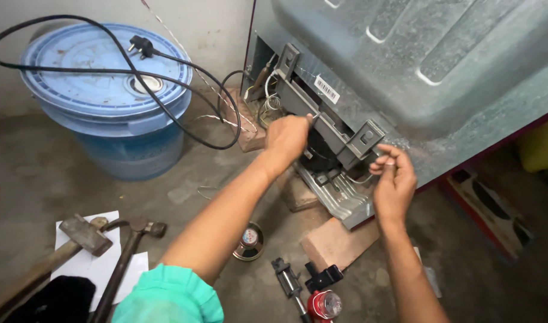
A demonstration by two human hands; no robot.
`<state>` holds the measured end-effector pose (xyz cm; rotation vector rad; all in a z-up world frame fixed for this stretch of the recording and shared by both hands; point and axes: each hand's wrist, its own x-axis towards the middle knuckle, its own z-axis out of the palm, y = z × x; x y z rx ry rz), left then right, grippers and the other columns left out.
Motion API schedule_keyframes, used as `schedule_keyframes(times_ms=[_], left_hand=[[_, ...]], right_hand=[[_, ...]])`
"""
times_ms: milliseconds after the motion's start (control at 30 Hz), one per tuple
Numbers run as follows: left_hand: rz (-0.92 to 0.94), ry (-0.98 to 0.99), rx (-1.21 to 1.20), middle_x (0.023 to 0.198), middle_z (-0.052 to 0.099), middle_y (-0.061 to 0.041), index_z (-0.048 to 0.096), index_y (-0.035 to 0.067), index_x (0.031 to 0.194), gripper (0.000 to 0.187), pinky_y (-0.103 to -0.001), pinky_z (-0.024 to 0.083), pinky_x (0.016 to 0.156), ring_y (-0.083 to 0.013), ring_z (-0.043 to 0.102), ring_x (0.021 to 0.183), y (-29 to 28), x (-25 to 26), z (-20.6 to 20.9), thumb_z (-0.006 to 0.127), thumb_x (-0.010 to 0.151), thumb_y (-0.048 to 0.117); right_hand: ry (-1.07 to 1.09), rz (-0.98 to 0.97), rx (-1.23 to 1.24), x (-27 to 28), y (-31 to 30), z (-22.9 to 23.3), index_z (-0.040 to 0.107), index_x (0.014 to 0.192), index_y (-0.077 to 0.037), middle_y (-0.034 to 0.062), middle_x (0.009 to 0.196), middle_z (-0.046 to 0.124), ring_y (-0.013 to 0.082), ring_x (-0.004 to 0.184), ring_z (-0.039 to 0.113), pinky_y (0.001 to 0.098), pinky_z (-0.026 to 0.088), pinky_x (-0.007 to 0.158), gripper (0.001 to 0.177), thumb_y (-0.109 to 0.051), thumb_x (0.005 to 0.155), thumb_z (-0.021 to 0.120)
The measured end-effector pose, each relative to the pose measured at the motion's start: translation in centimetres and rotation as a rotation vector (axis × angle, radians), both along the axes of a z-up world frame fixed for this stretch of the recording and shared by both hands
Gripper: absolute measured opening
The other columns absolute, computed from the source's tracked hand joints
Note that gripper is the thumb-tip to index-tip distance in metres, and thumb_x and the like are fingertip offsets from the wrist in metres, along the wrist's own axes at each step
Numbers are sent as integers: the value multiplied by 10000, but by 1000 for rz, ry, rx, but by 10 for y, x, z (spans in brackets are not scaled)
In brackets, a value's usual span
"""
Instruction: The person removes a metal cover from the back of a refrigerator using a screwdriver, wipes the compressor with a cloth, and then reinstalls the cover. They handle the cover, compressor, and tools throughout the process.
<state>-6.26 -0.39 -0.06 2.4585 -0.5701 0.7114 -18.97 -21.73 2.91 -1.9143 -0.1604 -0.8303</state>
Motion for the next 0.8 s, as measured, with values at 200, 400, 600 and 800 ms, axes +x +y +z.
schedule_keyframes(times_ms=[200, 400, 600, 800], left_hand=[[-161, 206, -191, 1038, 713, -187, 791, 193, 1089, 421, -492, 547, 823, -386, 689, 977, 3, -21, 22, 611, 740, 41], [-93, 43, -135, 1078, 691, -178, 763, 122, 1128, 338, -486, 546, 859, -376, 678, 1045, 0, -30, 31, 640, 820, 53], [-115, 165, -472, 1034, 709, -169, 789, 117, 1018, 230, -479, 536, 855, -383, 685, 961, -17, -18, 32, 732, 814, 208], [-230, 204, -617, 993, 725, -143, 791, 127, 1032, 236, -452, 542, 838, -355, 703, 958, -51, -40, 32, 736, 843, 257]], right_hand=[[71, -17, -55, -2, -4, 1, 483, 1382, -5, 21, 954, 627, 81, 792, 577, 216, 502, 749, 307, -14, 1076, 499], [-9, -31, -194, -11, 10, 13, 682, 1207, -23, 27, 990, 562, 83, 833, 606, 218, 531, 753, 273, 30, 1071, 452], [37, -204, -77, -12, 12, 7, 701, 1140, -50, -11, 806, 621, 59, 659, 546, 220, 447, 613, 271, 12, 1049, 454], [88, -249, -24, 0, 10, -5, 740, 1125, -29, -61, 728, 533, 19, 621, 400, 245, 319, 533, 180, -129, 985, 687]])
